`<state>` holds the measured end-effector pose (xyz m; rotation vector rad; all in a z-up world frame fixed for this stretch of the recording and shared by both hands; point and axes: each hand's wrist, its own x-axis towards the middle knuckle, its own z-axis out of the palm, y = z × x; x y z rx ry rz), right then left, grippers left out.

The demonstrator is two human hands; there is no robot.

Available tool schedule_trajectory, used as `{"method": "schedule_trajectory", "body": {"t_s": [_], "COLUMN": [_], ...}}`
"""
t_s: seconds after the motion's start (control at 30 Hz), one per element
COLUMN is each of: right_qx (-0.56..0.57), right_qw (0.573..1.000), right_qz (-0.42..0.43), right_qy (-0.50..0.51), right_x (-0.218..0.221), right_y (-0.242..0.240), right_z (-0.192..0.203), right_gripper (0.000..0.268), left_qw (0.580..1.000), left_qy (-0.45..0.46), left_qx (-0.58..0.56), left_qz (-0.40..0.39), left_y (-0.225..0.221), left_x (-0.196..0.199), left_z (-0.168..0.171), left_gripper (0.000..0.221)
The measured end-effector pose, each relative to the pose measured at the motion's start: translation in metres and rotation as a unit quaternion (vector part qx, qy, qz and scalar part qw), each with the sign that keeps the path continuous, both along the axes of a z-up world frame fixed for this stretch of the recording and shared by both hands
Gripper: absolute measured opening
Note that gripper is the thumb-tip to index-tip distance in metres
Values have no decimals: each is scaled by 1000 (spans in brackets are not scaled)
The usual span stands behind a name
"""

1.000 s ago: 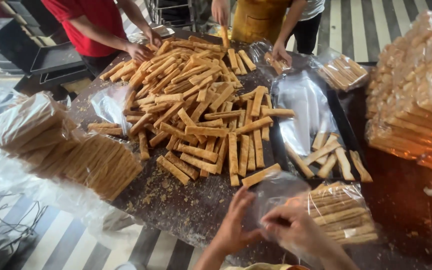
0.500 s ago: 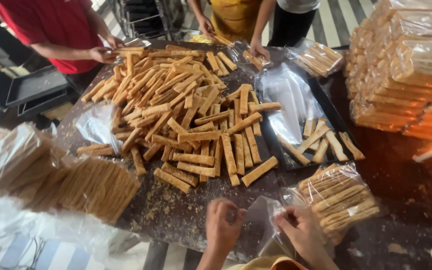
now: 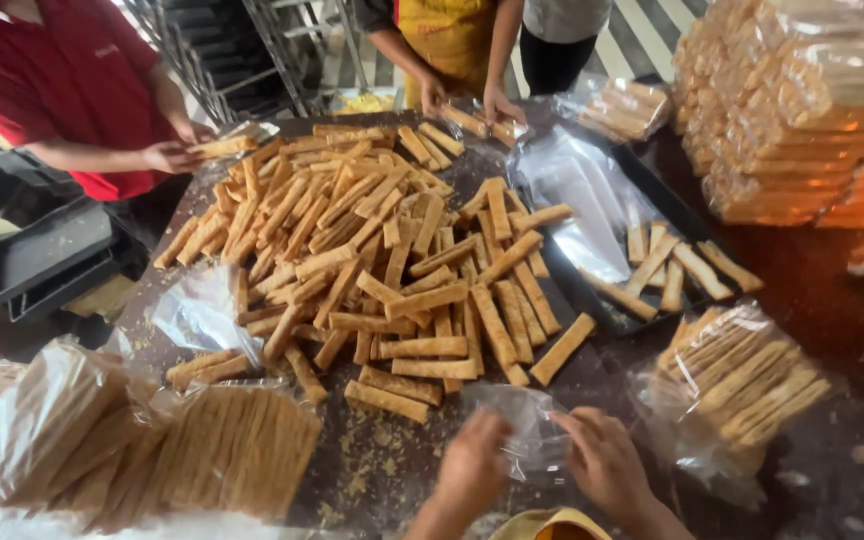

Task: The recorder is placing long pieces of bread into clear plastic bags in a bakery production area.

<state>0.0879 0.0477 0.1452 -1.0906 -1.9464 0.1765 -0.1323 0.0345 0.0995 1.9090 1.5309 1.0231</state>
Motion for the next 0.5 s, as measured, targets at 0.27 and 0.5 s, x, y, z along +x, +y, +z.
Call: {"method": "schedule_trajectory", "body": {"t_s": [0.27, 0.5], "right_qx": [-104, -353], "right_qw": [994, 918], "right_qz": [-43, -124], "right_qy": [-11, 131], "right_x": [-49, -81], "right_y": [-41, -49], "right_z": [-38, -44], "right_gripper": [36, 22], "left_qw": [993, 974], "left_qy": [109, 115], "left_qx": [-39, 50], "left_qz": [-10, -188], "left_y": [-3, -20], "left_x": [-33, -26], "left_z": [-14, -45], "left_gripper": [43, 44]}}
